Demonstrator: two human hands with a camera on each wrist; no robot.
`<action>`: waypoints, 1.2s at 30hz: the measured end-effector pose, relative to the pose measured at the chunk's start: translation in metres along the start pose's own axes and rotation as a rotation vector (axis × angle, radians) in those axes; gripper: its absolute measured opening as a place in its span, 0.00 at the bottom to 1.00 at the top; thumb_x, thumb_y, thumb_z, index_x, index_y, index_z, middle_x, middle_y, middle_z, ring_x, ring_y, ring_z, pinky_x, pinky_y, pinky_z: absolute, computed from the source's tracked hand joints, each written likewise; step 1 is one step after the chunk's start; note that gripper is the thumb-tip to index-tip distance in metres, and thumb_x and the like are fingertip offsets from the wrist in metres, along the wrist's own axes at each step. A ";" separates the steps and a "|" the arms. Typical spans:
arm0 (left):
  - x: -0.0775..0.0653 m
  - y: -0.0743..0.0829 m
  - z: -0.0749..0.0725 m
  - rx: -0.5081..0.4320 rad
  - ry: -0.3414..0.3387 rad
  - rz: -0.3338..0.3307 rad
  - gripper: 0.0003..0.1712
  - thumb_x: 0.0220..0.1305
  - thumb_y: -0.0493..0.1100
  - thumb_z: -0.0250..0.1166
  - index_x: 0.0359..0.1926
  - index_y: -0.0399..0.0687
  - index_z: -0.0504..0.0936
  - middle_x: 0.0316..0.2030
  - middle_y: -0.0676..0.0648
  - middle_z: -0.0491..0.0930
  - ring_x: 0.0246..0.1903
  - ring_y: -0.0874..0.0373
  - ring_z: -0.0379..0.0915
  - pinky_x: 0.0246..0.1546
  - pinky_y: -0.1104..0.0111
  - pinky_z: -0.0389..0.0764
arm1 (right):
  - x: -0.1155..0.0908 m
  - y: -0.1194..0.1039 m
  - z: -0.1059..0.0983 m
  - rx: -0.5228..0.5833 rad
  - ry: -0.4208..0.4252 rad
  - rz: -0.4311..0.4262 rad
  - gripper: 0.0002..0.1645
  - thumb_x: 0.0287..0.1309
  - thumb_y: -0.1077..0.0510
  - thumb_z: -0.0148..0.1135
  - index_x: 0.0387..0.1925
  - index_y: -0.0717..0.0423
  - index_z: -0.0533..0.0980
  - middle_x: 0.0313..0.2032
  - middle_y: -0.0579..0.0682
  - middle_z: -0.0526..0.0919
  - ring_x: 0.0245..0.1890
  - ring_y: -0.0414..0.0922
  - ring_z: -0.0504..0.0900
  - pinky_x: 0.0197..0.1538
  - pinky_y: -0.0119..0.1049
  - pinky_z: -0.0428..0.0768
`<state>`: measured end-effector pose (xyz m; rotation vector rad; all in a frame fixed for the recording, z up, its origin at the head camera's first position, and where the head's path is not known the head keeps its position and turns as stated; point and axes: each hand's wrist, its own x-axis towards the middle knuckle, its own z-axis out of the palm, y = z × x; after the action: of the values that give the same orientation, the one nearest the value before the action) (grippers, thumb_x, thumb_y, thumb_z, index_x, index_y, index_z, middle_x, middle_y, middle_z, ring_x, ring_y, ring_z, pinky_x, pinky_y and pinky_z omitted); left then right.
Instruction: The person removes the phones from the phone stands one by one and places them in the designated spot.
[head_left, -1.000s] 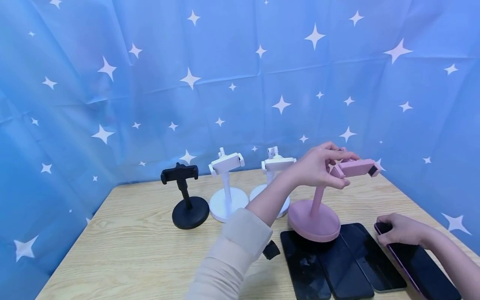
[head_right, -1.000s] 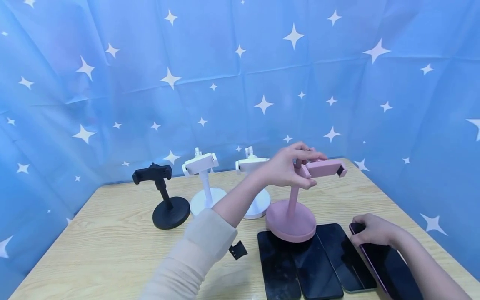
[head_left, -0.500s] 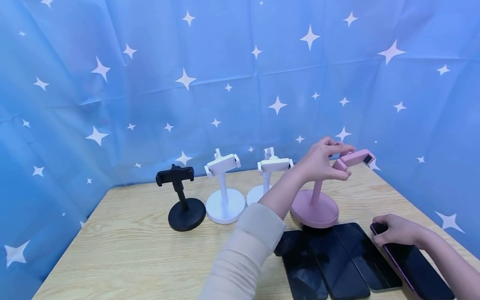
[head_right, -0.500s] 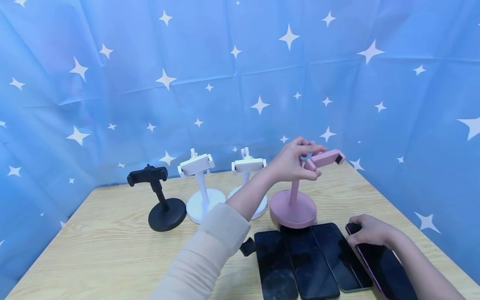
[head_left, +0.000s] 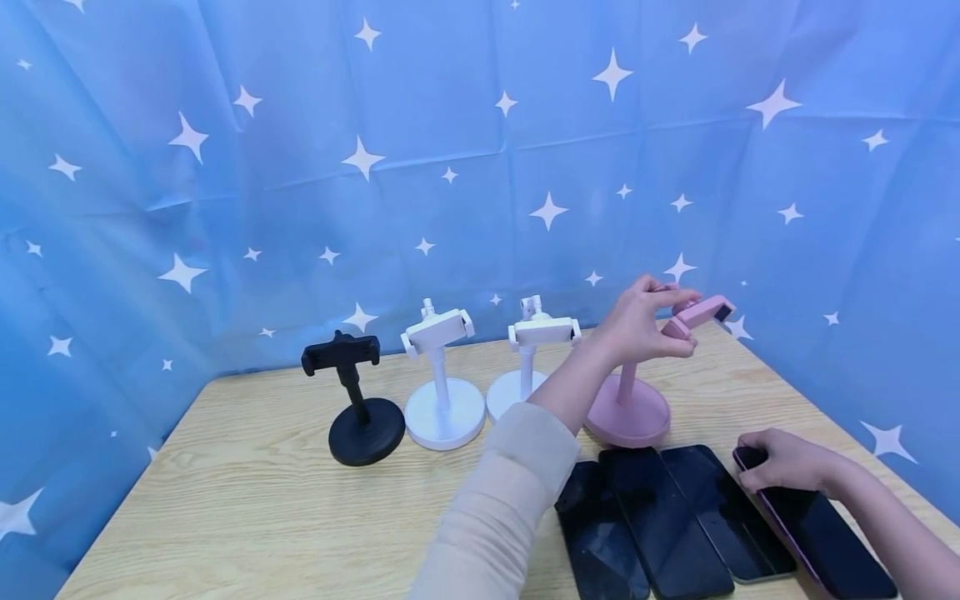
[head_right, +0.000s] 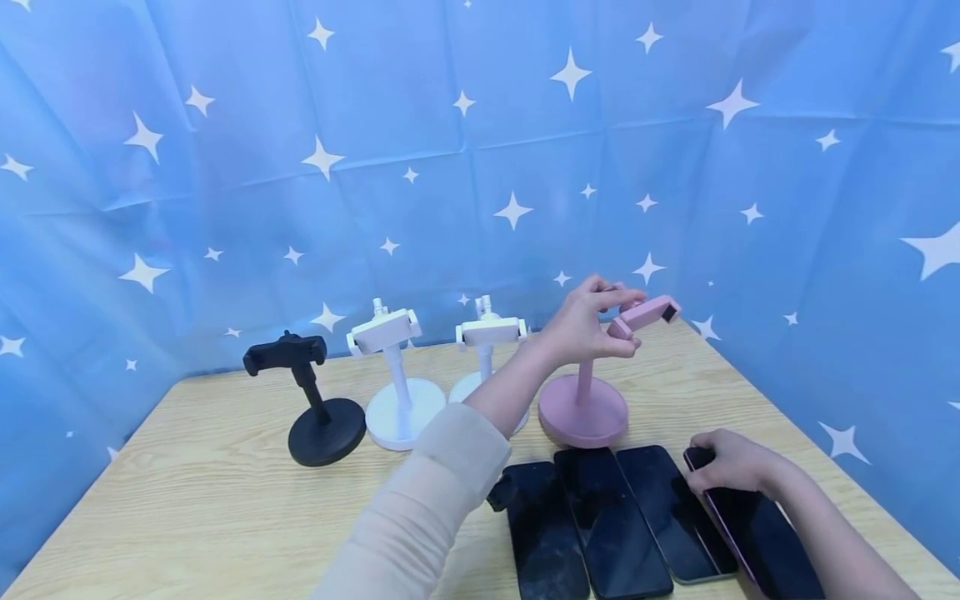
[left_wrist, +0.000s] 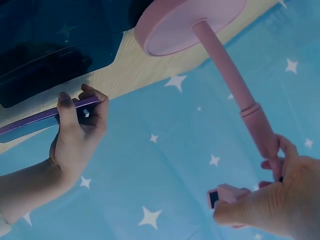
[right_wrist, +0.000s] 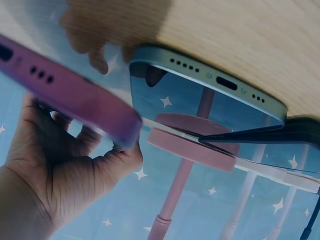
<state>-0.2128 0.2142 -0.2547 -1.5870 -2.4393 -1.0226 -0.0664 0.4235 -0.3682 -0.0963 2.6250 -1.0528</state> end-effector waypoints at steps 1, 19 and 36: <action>0.000 -0.001 0.000 0.007 0.007 -0.001 0.34 0.49 0.49 0.70 0.60 0.61 0.71 0.43 0.54 0.63 0.38 0.66 0.60 0.30 0.81 0.66 | 0.000 0.000 0.000 -0.003 0.002 0.005 0.07 0.45 0.64 0.57 0.27 0.60 0.68 0.23 0.47 0.68 0.21 0.36 0.65 0.24 0.30 0.61; 0.003 -0.006 0.003 0.001 0.007 -0.126 0.34 0.51 0.49 0.68 0.61 0.69 0.69 0.50 0.59 0.62 0.47 0.66 0.57 0.36 0.81 0.65 | 0.007 0.000 -0.001 -0.043 -0.003 -0.011 0.06 0.45 0.64 0.57 0.28 0.60 0.68 0.24 0.47 0.67 0.22 0.36 0.65 0.24 0.31 0.61; 0.007 -0.008 0.010 0.069 0.047 -0.110 0.32 0.50 0.47 0.66 0.59 0.66 0.71 0.47 0.57 0.63 0.45 0.64 0.55 0.38 0.78 0.61 | 0.012 0.009 -0.002 0.001 0.013 -0.022 0.08 0.45 0.64 0.59 0.28 0.61 0.70 0.23 0.46 0.69 0.21 0.35 0.65 0.25 0.30 0.61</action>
<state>-0.2195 0.2227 -0.2634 -1.4058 -2.5260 -0.9670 -0.0778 0.4292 -0.3758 -0.1188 2.6409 -1.0654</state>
